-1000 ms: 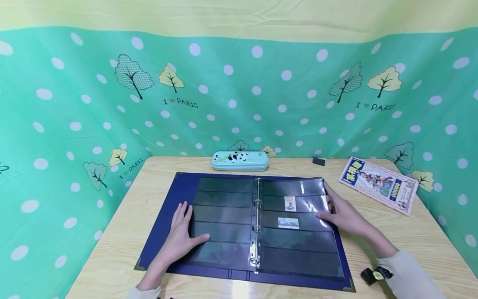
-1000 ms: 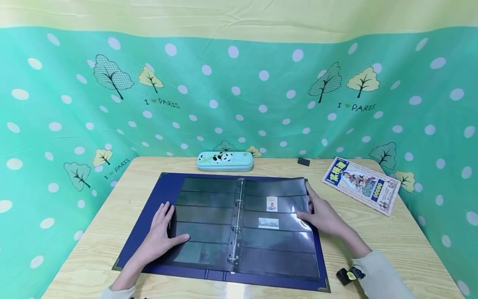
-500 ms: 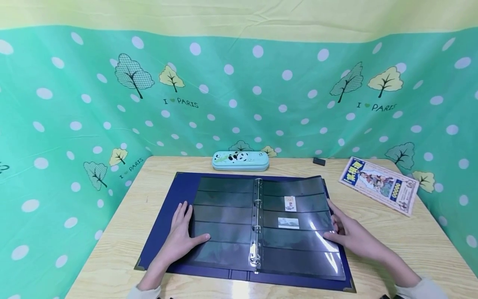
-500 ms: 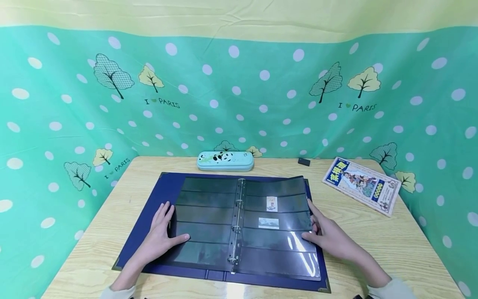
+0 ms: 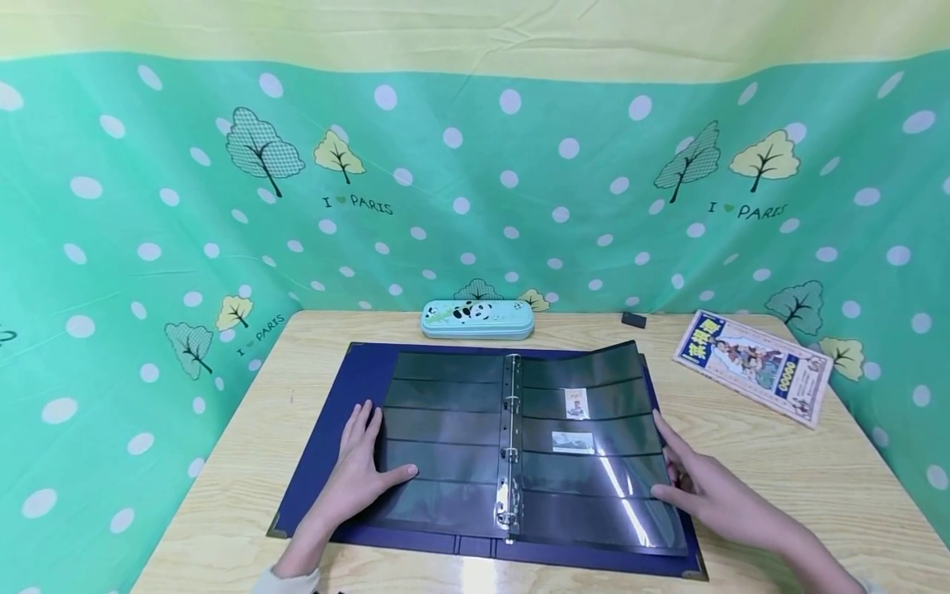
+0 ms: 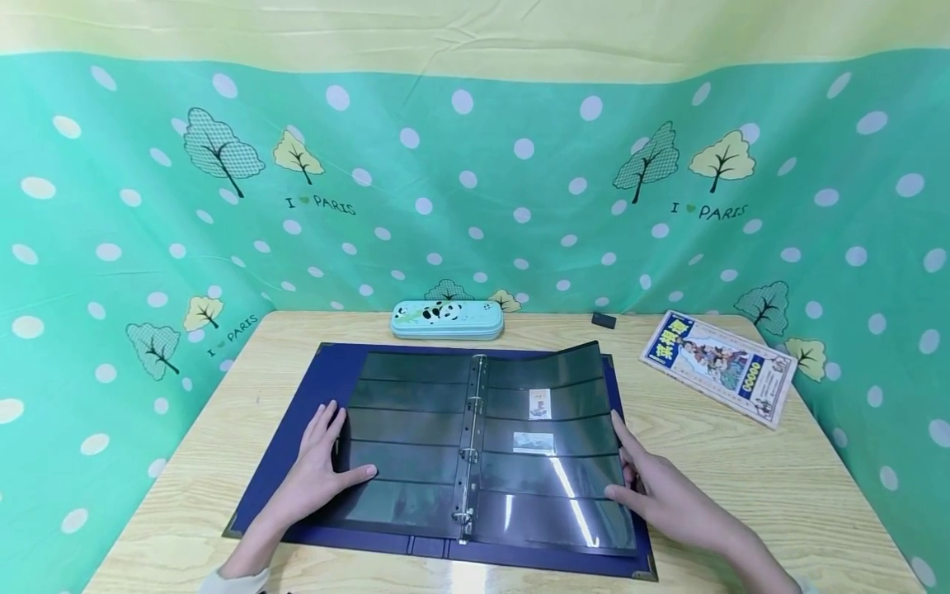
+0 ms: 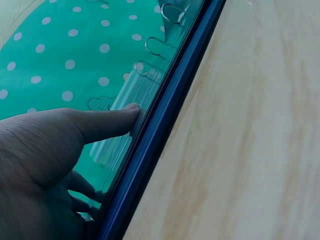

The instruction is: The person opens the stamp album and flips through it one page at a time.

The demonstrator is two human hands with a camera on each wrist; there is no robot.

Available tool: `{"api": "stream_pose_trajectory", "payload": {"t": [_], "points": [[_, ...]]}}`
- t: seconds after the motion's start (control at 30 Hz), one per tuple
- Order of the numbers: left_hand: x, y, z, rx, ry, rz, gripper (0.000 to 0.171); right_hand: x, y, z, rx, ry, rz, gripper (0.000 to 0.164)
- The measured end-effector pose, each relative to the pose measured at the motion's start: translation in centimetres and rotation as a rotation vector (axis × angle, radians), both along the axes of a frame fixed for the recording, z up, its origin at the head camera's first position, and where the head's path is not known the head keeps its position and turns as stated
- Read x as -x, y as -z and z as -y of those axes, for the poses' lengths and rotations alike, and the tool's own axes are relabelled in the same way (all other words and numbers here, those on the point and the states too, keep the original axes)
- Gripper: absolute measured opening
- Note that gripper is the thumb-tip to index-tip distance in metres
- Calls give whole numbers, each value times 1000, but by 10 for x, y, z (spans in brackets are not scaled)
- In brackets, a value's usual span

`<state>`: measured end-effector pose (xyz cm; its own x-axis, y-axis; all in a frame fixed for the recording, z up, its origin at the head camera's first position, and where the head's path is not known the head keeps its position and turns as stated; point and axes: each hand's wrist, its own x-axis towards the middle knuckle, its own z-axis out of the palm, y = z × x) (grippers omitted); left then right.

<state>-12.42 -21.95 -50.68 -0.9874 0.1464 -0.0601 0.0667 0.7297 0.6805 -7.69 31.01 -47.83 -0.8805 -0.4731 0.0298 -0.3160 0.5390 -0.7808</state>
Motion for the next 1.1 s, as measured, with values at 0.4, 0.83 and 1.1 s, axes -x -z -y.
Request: {"api": "stream_pose_trajectory", "payload": {"t": [0.4, 0.83, 1.1], "points": [[-8, -12, -20, -174, -120, -109, 94, -8, -25, 26, -5, 133, -14, 84], [-31, -47, -74, -498, 43, -95, 67, -8, -37, 71, 115, -36, -183, 72], [-40, -60, -104, -561, 203, -75, 66, -5, -41, 92, 177, -114, -174, 67]]}}
